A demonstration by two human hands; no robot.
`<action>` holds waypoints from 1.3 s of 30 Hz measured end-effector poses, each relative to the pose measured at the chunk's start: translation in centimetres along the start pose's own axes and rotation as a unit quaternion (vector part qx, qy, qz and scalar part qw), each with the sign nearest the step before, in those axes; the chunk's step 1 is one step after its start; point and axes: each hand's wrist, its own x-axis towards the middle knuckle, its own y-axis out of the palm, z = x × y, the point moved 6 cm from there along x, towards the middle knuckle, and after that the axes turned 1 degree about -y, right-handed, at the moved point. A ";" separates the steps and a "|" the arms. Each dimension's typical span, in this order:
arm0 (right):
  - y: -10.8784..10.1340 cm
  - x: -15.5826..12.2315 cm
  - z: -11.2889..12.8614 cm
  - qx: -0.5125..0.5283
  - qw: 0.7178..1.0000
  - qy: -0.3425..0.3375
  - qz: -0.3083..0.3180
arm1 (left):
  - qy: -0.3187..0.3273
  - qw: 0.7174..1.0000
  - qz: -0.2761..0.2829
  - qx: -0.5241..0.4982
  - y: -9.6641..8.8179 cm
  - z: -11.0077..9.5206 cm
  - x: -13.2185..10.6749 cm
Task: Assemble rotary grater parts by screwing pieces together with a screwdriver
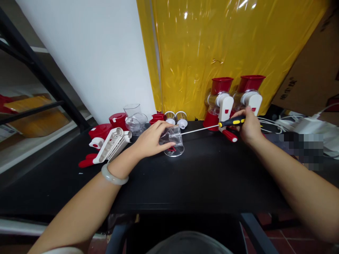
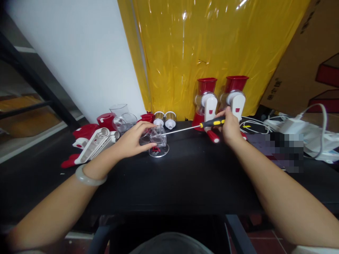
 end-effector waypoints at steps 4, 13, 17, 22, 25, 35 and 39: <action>0.7 -0.4 0.8 0.006 0.999 -0.029 0.016 | 0.002 1.000 -0.001 0.000 0.0 0.0 0.0; 1.6 -0.8 0.9 0.112 0.992 0.019 0.058 | 0.000 1.000 -0.002 -0.003 0.0 -0.1 0.0; 0.8 -0.3 0.7 0.008 0.998 -0.048 0.046 | 0.001 1.000 -0.002 0.000 0.0 0.0 0.0; 0.8 -0.4 0.8 0.001 0.997 -0.076 0.019 | -0.001 1.000 0.002 0.001 0.0 0.0 0.0; 0.8 -0.5 0.8 -0.011 0.997 -0.072 0.002 | 0.000 1.000 0.001 -0.002 -0.1 -0.1 0.0; 0.7 -0.4 0.5 0.012 0.998 -0.063 -0.013 | 0.005 1.000 0.000 -0.003 0.0 -0.1 0.0; 0.7 -0.6 0.8 0.005 0.997 -0.078 -0.011 | 0.004 1.000 -0.002 0.001 -0.1 -0.1 0.1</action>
